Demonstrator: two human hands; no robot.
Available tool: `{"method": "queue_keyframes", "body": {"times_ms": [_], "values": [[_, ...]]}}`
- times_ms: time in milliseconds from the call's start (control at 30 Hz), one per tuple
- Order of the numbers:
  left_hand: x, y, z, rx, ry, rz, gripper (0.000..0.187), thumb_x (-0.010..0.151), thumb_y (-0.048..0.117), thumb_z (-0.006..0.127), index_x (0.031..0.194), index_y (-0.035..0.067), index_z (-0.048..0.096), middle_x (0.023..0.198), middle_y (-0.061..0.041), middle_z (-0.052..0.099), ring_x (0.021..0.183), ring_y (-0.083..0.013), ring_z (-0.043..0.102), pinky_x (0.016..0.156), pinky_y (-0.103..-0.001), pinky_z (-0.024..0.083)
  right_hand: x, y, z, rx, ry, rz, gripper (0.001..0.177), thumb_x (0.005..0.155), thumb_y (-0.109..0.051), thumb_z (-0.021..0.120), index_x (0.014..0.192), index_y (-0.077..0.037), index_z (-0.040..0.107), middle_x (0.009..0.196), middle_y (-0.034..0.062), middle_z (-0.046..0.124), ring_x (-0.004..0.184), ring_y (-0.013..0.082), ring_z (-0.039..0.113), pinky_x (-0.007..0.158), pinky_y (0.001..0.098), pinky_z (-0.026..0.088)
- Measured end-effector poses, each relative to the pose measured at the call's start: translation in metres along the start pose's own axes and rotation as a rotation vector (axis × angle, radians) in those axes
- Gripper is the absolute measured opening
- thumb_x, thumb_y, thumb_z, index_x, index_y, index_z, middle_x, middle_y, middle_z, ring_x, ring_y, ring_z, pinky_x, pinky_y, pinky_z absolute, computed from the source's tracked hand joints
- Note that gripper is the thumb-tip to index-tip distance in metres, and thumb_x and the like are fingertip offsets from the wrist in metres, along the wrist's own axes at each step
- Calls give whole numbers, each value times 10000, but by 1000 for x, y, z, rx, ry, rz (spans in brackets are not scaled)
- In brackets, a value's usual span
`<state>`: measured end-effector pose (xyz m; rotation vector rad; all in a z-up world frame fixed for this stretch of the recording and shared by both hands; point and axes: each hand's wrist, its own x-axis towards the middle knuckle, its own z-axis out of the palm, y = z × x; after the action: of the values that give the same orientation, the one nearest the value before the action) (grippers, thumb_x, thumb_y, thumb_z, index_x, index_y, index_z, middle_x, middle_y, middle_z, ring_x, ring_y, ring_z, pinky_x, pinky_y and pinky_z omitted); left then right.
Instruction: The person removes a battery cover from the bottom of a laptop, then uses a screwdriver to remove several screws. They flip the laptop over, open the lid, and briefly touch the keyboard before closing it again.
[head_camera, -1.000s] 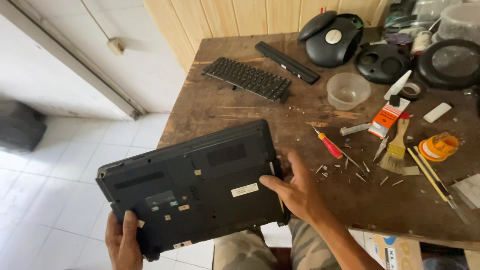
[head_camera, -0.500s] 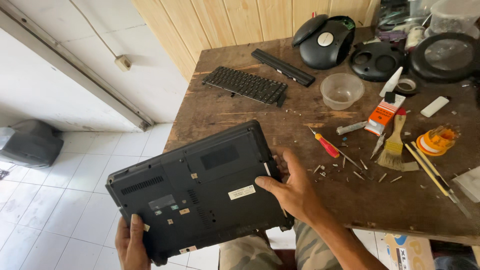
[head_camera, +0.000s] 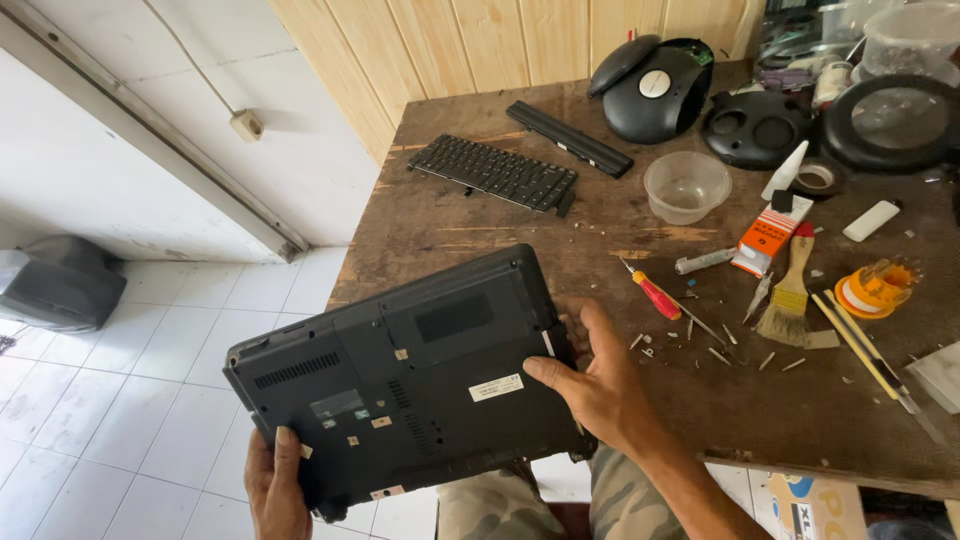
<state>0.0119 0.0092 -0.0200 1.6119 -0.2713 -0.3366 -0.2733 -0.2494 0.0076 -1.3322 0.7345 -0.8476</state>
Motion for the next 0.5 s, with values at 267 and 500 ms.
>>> {"method": "queue_keyframes", "body": {"times_ms": [267,500], "values": [[-7,15,8,15,0,-28,563,1093,385,575,1548,55,598,1346,-120,686,1206,-253,615,1006,-433,546,-1,3,-1,7,13,1,614,829,-117,880,1407,-134,673,1106,13,709,1018,126,656,920,275,541],[-5,8,1,18,-39,62,556,1087,376,583,1520,29,612,1333,-123,694,1194,-248,634,959,-429,564,-1,-2,-4,-42,37,14,626,831,-119,862,1427,-140,673,1171,24,779,1064,137,706,999,297,554]]}}
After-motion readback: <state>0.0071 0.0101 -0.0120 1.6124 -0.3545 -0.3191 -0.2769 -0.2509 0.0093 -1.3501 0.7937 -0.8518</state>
